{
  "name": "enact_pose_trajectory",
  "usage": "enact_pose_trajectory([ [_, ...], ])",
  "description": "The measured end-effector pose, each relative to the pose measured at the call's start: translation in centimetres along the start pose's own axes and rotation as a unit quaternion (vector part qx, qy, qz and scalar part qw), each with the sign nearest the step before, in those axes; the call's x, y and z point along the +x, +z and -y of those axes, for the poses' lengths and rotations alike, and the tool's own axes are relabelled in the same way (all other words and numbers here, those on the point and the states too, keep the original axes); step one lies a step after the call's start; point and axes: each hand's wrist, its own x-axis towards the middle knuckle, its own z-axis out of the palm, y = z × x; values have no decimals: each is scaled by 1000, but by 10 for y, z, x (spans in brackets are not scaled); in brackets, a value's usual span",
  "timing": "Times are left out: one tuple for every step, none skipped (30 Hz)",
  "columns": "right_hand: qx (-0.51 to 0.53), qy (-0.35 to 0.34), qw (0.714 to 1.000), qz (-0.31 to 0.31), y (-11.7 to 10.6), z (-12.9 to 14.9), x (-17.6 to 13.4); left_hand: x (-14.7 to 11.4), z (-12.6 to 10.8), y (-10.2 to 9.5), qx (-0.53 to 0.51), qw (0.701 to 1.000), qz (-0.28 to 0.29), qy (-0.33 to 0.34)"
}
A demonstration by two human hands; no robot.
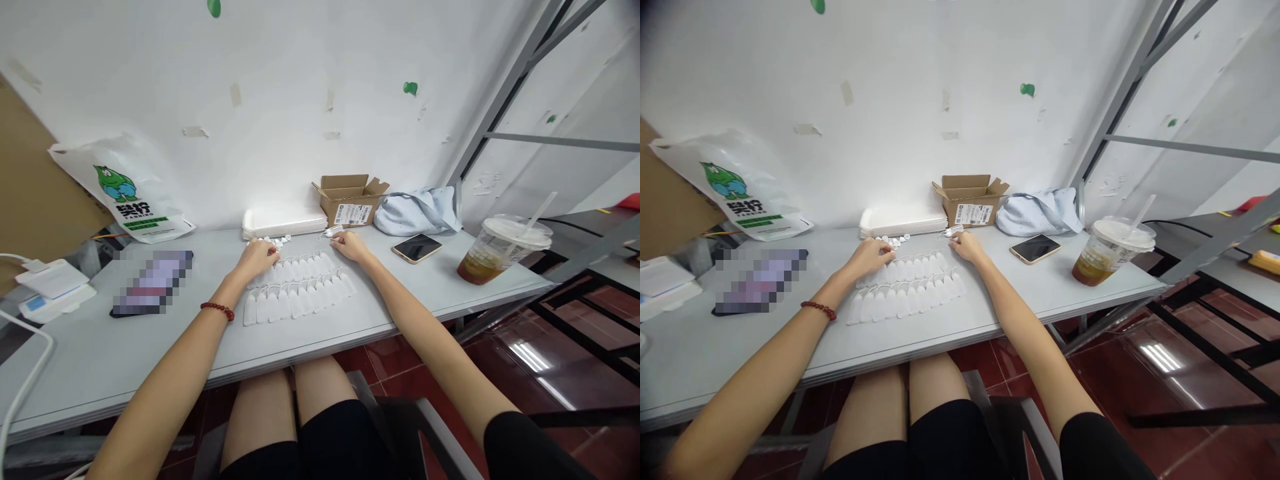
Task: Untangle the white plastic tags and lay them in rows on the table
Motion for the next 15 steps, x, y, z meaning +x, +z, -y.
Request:
enact_pose_trajectory([
  [4, -5, 1000, 5, -3, 1, -1, 0, -1, -1, 2, 1000, -13, -3],
  [8, -12, 1000, 14, -6, 2, -2, -1, -3, -2, 1, 1000, -27, -6],
  [15, -21, 999, 28, -9, 3, -3, -2, -5, -4, -2, 999, -42, -9],
  [24, -32, 998, 50, -12, 4, -4, -3, -7, -5, -6, 998, -56, -12],
  [36, -44, 996, 71, -15, 6, -6, -3, -10, -7, -12, 998, -66, -14],
  [46, -53, 994, 87, -19, 9, -8, -4, -12, -8, -18, 997, -74, -15],
  [52, -58, 992, 97, -22, 11, -10, -5, -15, -9, -23, 997, -78, -16],
  [57, -59, 991, 104, -24, 14, -12, -6, -18, -10, -29, 996, -81, -17],
  [61, -56, 990, 112, -26, 18, -14, -6, -21, -10, -34, 996, -82, -18],
  [66, -53, 989, 124, -28, 21, -16, -7, -23, -10, -39, 996, -83, -19],
  [72, -50, 986, 139, -29, 24, -17, -8, -26, -9, -43, 995, -84, -19],
  [77, -47, 984, 155, -29, 27, -19, -8, -27, -9, -47, 995, -84, -17],
  [79, -44, 982, 167, -29, 29, -20, -9, -29, -8, -48, 995, -84, -14],
  [79, -41, 981, 174, -28, 31, -21, -9, -30, -7, -48, 995, -84, -12],
  [76, -37, 981, 177, -27, 33, -22, -10, -30, -7, -45, 995, -84, -10],
])
